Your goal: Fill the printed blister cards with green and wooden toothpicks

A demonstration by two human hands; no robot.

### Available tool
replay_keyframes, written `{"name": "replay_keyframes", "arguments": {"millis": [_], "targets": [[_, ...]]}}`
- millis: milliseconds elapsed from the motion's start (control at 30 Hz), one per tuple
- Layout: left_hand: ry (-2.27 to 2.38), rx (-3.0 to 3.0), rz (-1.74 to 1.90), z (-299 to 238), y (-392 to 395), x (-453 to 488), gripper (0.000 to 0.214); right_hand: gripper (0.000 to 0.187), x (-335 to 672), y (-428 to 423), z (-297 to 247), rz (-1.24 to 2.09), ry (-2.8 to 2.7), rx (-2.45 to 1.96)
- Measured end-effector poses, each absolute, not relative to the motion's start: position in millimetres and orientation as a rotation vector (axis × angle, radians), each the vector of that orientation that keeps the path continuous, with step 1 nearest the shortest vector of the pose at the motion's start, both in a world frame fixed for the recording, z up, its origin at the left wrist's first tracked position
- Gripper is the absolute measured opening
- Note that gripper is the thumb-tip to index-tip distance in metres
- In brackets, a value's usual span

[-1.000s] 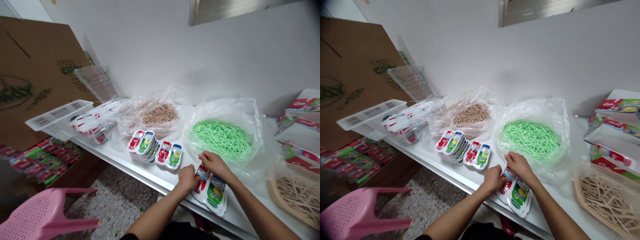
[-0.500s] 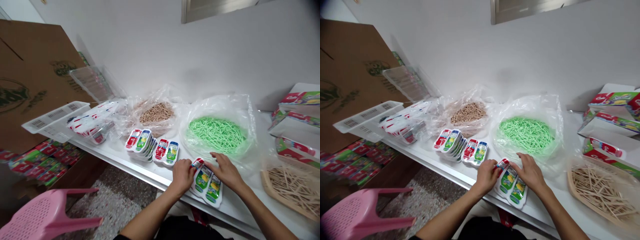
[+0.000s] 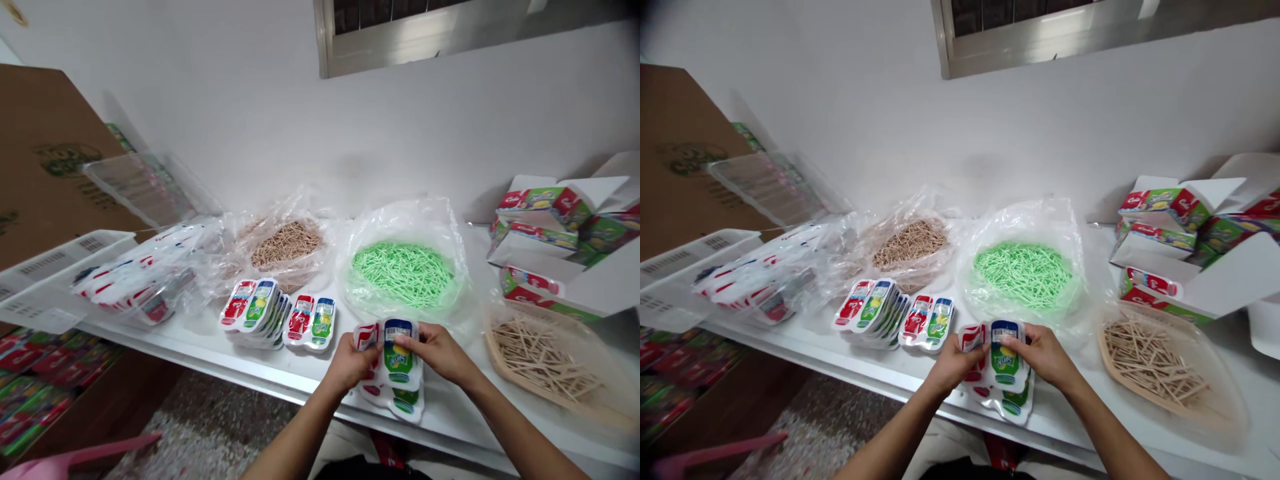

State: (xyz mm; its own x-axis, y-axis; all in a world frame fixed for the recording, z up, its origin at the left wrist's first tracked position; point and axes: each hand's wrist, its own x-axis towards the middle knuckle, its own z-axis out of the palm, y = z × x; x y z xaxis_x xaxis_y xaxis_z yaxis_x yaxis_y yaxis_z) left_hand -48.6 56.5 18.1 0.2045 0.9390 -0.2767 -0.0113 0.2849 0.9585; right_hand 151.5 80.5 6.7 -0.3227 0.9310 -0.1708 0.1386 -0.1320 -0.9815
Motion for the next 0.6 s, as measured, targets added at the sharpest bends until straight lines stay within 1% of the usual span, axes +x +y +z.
{"name": "replay_keyframes", "arguments": {"millis": [167,267,333,433,500,600], "targets": [[1.21,1.324,0.869,12.3,55.6,-51.1,0.038,0.037,158.4,78.3,-10.5,1.603,-1.478,-1.294],[1.209,1.535,0.823,9.3,54.7,-57.5,0.052,0.043,158.2,74.5,-24.3,1.677,-1.515,-1.308],[1.216,1.542,0.78,6.3,54.5,-61.0,0.058,0.044,156.7,71.6,-29.3,1.714,-1.502,-1.285],[1.225,1.509,0.742,2.1,54.3,-63.3,0.053,0.045,155.5,68.9,-31.5,1.76,-1.476,-1.22],[1.256,1.551,0.684,1.6,54.2,-64.3,0.054,0.051,156.6,68.6,-33.2,1.75,-1.489,-1.224],[1.294,1.664,0.59,5.5,55.1,-68.2,0.071,0.066,161.2,68.8,-37.5,1.676,-1.557,-1.316]]}}
